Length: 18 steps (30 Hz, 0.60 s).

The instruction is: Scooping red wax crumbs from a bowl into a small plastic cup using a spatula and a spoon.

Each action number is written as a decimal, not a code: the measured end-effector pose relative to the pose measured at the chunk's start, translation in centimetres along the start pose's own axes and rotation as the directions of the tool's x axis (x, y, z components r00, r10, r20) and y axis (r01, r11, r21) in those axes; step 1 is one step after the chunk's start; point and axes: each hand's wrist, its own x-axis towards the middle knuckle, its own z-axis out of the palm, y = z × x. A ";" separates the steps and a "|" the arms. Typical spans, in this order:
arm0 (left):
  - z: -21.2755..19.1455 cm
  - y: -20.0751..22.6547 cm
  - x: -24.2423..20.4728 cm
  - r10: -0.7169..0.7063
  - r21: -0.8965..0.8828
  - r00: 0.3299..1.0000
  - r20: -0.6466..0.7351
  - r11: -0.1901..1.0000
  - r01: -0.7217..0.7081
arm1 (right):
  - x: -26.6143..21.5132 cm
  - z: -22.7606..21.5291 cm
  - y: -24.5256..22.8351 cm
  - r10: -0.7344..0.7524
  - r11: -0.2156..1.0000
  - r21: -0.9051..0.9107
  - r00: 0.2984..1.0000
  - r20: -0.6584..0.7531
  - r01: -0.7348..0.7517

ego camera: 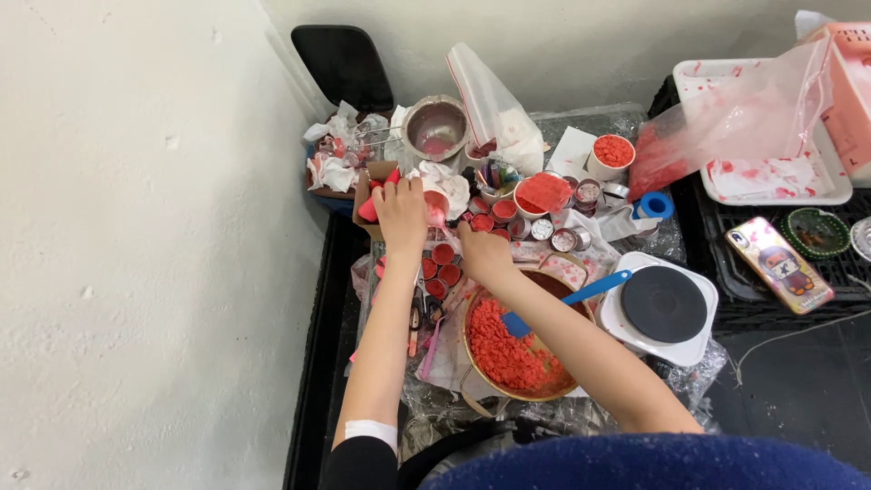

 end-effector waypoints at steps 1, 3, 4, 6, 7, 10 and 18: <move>0.4 -0.2 0.3 0.004 -0.002 1.000 -0.001 1.000 -0.004 | -0.4 -0.7 0.1 0.004 1.000 0.000 1.000 -0.002 -0.004; 1.3 -0.7 0.8 0.004 -0.025 1.000 -0.007 1.000 -0.004 | -1.4 -2.1 0.1 0.071 0.980 0.190 0.997 -0.041 -0.062; 1.1 -0.9 1.3 0.004 -0.027 1.000 -0.007 1.000 -0.004 | -1.6 -3.0 0.6 0.072 0.980 0.189 0.997 -0.041 -0.063; 0.6 -1.3 1.8 -0.042 -0.162 0.999 0.005 0.986 0.042 | -2.2 -4.5 1.4 0.097 0.939 0.319 0.990 0.104 -0.125; 0.0 -1.4 1.9 -0.044 -0.162 0.999 0.007 0.986 0.044 | -2.7 -5.2 1.8 0.095 0.940 0.318 0.990 0.107 -0.125; -2.0 -1.5 2.1 -0.086 -0.264 0.994 -0.071 0.962 0.065 | -3.7 -7.4 2.9 0.014 0.858 0.514 0.999 -0.052 0.015; -10.2 1.9 -1.6 -0.087 -0.738 0.992 0.096 0.663 0.130 | -8.0 -9.3 4.8 -0.083 0.630 0.681 0.904 -0.419 0.374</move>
